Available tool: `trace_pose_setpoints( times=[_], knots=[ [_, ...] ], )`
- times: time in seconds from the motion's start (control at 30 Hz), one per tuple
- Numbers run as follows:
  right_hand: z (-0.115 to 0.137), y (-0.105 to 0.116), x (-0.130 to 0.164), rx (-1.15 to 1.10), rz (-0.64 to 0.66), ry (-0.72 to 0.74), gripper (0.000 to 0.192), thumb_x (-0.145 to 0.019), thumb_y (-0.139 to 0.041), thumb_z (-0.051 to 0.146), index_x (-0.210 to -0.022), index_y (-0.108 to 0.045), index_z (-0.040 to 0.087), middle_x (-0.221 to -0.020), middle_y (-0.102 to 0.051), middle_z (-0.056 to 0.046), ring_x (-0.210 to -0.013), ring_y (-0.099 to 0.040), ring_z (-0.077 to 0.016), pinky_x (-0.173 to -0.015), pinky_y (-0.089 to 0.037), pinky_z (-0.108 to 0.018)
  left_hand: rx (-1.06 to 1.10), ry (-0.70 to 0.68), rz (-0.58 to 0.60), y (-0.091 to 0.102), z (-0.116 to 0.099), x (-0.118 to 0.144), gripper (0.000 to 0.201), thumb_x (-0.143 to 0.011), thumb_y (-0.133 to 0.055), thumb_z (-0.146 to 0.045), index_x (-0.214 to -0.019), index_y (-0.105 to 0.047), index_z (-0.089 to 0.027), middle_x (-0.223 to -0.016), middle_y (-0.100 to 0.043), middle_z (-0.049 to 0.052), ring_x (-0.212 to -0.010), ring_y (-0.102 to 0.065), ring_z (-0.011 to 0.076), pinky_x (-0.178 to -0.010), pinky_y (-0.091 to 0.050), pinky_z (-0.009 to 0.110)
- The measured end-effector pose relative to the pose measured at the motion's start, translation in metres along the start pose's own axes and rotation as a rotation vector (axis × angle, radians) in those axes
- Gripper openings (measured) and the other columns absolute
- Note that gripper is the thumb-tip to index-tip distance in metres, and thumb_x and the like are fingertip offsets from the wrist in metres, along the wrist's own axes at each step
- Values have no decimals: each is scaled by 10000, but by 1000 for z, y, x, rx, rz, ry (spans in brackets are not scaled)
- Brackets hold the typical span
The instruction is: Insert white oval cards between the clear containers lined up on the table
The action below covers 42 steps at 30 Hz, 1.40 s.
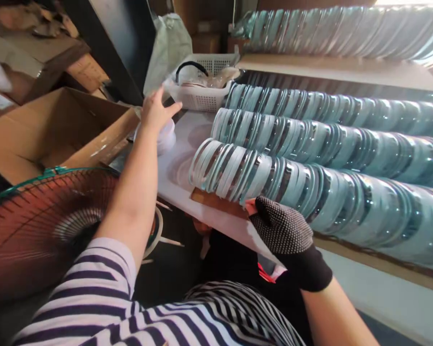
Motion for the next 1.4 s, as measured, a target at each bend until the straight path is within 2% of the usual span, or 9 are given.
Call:
trace_pose_setpoints(
  times=[0.07,0.17,0.6,0.8,0.93,1.07,1.2,1.3,1.4],
  knots=[
    [-4,-3,2,-39,-4,19,325,-956,-468,381,-959,-748,217,-879,-772,-51,-729,-738,-218,-642,-555,-297,-213,251,120,2,27,-10,1020,-740,-699,-633,-1545,-322,-132,-1624,-244,215,-1489,-228,436,-1192,-230,580],
    [-11,-4,5,-85,19,73,331,-970,-455,381,-963,-751,234,-909,-778,-28,-753,-749,-206,-673,-585,-287,-379,384,259,-4,43,-9,1157,-695,-705,-674,-1584,-204,-128,-1656,-58,242,-1497,-143,482,-1178,-248,582],
    [-18,-3,13,-105,10,210,331,-965,-438,324,-995,-747,213,-929,-778,-30,-752,-756,-214,-660,-624,-301,-350,305,253,4,43,-9,1002,-726,-721,-499,-1561,-297,-142,-1657,-76,228,-1503,-235,389,-1209,-246,443],
    [-19,-4,18,-154,70,166,298,-938,-474,322,-995,-751,225,-954,-775,-45,-790,-757,-237,-702,-629,-338,-184,235,88,15,40,-13,935,-721,-752,-405,-1519,-371,-103,-1637,-184,224,-1520,-219,327,-1228,-206,394],
    [-11,8,12,-176,20,148,283,-947,-485,329,-1005,-749,245,-930,-778,-30,-774,-756,-218,-672,-622,-310,315,177,-109,32,8,10,862,-764,-718,-439,-1508,-386,-157,-1616,-286,161,-1482,-311,328,-1134,-403,416],
    [19,21,-14,-162,-186,176,403,-934,-557,413,-1269,-655,212,-1137,-737,-99,-984,-728,-259,-824,-611,-380,1094,-79,-40,32,-57,85,871,-800,-617,-623,-1543,-276,-323,-1607,-334,66,-1423,-410,327,-816,-601,390],
    [56,20,-43,-258,-237,308,677,-872,-616,473,-1457,-487,157,-1421,-561,-166,-1249,-592,-322,-1010,-528,-452,1228,-134,-84,5,-113,171,884,-695,-716,-708,-1474,-364,-483,-1642,-256,-62,-1498,-289,285,-1050,-507,390],
    [64,16,-50,-347,-220,144,429,-923,-496,425,-1248,-660,197,-1146,-722,-132,-997,-700,-292,-858,-577,-427,1255,-134,-106,-15,-132,203,1071,-534,-881,-617,-1472,-387,-467,-1661,-200,-49,-1537,-174,272,-1157,-390,364],
    [55,20,-45,-525,-335,-107,341,-932,-490,445,-1030,-712,205,-905,-745,-100,-809,-687,-249,-731,-566,-380,1444,-12,-90,-24,-129,209,780,-647,-851,-544,-1353,-531,-454,-1578,-392,-18,-1480,-332,249,-1091,-455,367]
  ],
)
Point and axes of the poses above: each hand's wrist, its own x-axis away from the middle knuckle, its own y-axis out of the back of the hand, z = x × y, the point moved 1 cm from there along -x, towards the middle knuckle
